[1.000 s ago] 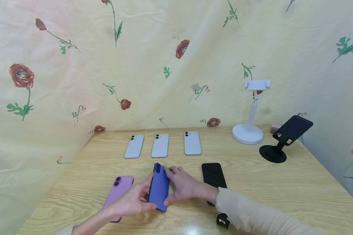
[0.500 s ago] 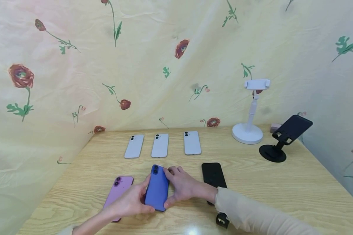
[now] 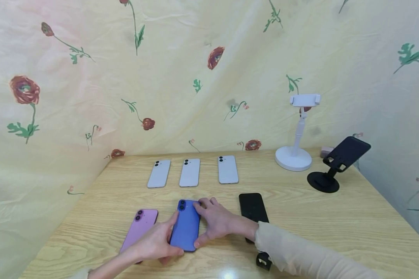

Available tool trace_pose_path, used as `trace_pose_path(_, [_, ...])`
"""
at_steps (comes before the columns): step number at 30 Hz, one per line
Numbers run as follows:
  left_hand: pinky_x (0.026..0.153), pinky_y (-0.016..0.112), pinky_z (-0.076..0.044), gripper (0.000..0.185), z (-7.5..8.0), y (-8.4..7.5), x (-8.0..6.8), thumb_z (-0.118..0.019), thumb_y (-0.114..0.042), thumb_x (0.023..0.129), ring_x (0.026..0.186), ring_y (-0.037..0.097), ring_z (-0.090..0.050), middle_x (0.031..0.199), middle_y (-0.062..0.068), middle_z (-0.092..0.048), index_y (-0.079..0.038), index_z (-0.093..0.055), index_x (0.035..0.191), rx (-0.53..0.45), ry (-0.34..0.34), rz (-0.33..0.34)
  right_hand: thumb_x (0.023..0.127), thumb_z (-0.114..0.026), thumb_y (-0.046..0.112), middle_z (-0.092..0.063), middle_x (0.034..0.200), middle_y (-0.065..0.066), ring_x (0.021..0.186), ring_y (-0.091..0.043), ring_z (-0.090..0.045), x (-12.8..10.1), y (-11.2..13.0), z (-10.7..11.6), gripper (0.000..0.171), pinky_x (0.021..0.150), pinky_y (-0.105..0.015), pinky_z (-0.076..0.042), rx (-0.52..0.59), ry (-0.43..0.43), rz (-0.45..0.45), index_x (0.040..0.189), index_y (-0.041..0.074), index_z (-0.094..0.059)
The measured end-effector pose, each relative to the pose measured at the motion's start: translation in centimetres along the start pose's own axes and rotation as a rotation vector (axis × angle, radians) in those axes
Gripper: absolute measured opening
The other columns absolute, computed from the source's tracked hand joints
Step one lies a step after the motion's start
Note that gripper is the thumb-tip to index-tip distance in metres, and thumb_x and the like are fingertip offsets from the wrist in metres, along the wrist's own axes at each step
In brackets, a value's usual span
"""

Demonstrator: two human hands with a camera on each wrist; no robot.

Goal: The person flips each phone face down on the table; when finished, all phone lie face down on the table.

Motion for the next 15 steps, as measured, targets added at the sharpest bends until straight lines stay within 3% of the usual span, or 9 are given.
trace_pose_path(4, [0.039,0.034,-0.05,0.11,-0.06,0.1,-0.02,-0.087,-0.013,0.074,0.039,0.016,-0.058,0.079,0.015,-0.064,0.012,-0.016,0.154,0.025,-0.005,-0.005,0.071,-0.082,0.064,-0.033,0.153,-0.017,0.125,-0.03,-0.036,-0.03,0.03,-0.06,0.114,0.1,-0.05,-0.041,-0.001,0.01,-0.002,0.155,0.004,-0.034])
trace_pose_path(10, [0.037,0.034,-0.049,0.11,-0.15,0.23,-0.03,-0.088,-0.016,0.075,0.035,0.013,-0.054,0.056,0.004,-0.058,0.009,-0.017,0.155,0.055,0.002,0.006,0.072,-0.081,0.064,-0.033,0.153,-0.018,0.124,-0.03,-0.036,-0.08,0.1,0.01,0.113,0.099,-0.049,-0.041,-0.014,0.004,0.004,0.155,0.003,-0.034])
trace_pose_path(15, [0.038,0.034,-0.05,0.11,-0.28,0.5,0.1,-0.088,-0.017,0.076,0.035,0.013,-0.053,0.054,0.006,-0.059,0.008,-0.016,0.156,0.055,0.025,0.036,0.071,-0.081,0.064,-0.033,0.153,-0.017,0.123,-0.029,-0.036,-0.06,0.05,-0.05,0.114,0.099,-0.048,-0.041,-0.024,0.003,0.002,0.155,0.004,-0.034])
Point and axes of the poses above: each hand's wrist, its own x-axis towards the middle knuckle, its own z-axis out of the back of the hand, y = z × x, the point moved 10 cm from there along x, towards the middle knuckle
